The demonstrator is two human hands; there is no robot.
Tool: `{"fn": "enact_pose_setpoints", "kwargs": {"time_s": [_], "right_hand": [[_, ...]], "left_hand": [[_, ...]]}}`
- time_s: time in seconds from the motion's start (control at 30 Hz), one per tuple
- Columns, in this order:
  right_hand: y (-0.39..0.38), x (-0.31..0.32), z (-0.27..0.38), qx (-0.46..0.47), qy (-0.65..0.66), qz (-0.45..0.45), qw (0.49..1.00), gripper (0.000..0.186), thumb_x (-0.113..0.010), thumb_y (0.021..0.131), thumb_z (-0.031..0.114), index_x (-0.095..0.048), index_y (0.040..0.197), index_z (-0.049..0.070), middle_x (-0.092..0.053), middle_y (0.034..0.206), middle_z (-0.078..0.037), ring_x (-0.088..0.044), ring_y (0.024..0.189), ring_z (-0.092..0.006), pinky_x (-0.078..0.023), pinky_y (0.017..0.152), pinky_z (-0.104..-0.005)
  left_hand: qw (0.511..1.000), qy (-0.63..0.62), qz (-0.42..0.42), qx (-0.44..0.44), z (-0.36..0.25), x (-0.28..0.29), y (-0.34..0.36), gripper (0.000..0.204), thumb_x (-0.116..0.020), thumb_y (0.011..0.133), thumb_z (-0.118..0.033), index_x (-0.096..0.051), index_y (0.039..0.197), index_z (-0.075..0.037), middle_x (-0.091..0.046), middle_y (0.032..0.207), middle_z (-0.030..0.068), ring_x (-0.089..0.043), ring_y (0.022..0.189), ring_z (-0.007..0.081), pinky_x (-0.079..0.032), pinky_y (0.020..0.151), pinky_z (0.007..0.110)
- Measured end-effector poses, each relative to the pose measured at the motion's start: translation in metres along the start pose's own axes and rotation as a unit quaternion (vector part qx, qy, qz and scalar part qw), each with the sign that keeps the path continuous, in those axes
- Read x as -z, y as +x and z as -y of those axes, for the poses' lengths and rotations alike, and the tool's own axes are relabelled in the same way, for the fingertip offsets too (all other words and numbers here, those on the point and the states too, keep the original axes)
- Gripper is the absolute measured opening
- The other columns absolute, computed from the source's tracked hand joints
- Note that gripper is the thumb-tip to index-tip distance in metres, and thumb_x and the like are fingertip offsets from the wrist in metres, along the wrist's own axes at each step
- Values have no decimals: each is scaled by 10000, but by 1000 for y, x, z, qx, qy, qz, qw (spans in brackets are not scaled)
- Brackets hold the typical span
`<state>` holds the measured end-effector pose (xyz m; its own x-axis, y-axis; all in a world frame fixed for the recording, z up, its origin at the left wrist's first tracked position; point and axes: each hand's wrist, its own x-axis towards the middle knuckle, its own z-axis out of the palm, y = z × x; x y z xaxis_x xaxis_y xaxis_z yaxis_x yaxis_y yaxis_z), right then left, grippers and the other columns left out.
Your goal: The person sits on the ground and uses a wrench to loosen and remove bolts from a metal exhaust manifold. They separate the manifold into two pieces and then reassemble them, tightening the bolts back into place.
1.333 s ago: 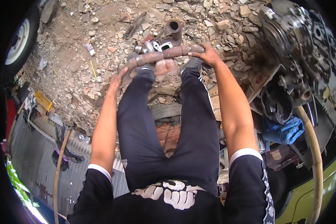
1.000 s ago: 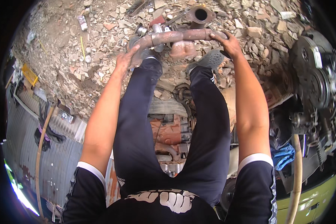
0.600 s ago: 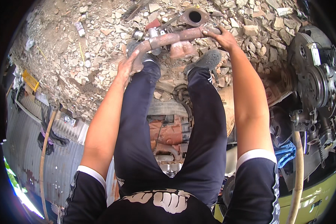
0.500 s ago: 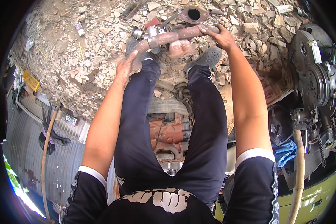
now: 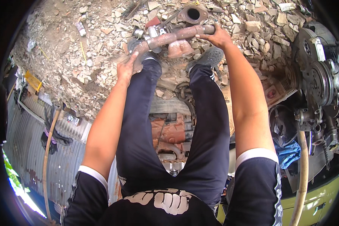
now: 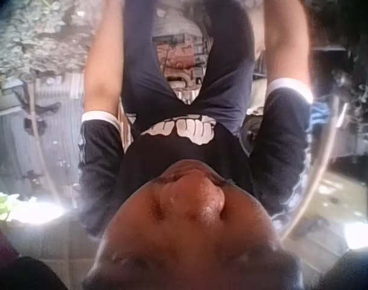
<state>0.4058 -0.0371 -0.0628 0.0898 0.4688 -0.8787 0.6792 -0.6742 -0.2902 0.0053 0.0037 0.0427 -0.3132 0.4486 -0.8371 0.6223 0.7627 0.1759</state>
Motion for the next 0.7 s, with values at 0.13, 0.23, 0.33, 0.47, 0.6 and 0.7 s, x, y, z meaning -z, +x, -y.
{"fn": "enact_pose_setpoints", "kwargs": {"time_s": [0.13,0.23,0.33,0.47,0.6,0.7], "right_hand": [[13,4,4,15,-74,20,997,1374,-680,581,922,-365,1527,-24,-543,1425,-291,-523,1350,-395,-413,1143,-441],[5,-1,7,-16,-66,19,998,1372,-649,608,929,-295,1571,19,-465,1491,-300,-483,1377,-420,-392,1160,-454],[-3,-4,11,-59,-72,11,996,1366,-614,636,937,-231,1602,51,-361,1559,-309,-409,1430,-433,-365,1178,-483],[-13,-3,27,-90,-120,8,989,1272,-540,737,911,-153,1626,89,-239,1635,-268,-312,1493,-411,-336,1192,-524],[-44,-9,44,-41,-167,-77,982,911,-428,961,721,-235,1611,112,-270,1644,-202,-360,1476,-377,-358,1186,-511],[-82,-25,51,-6,-52,-107,993,847,-466,970,671,-325,1573,93,-312,1608,-244,-378,1453,-409,-353,1185,-487]], "left_hand": [[999,48,-7,-2,-4,3,-4,713,-792,751,-664,-783,1041,-13,-765,939,150,-713,906,228,-517,855,362],[997,77,-30,4,-12,2,-5,725,-785,732,-696,-790,1036,-38,-768,930,152,-718,908,254,-518,866,380],[987,146,-64,19,-26,3,-16,723,-793,715,-702,-793,1037,-55,-768,932,162,-721,907,277,-520,874,394],[981,164,-98,15,-44,3,-25,614,-874,691,-567,-789,1048,-74,-763,928,154,-724,930,314,-536,866,432],[948,262,-166,-68,-72,-11,-47,466,-855,765,-396,-757,1088,-74,-749,1023,176,-720,976,351,-559,858,461],[942,280,-112,-147,-91,-18,-66,464,-776,853,-343,-687,1250,-119,-738,1046,216,-716,974,387,-562,881,481]]}}
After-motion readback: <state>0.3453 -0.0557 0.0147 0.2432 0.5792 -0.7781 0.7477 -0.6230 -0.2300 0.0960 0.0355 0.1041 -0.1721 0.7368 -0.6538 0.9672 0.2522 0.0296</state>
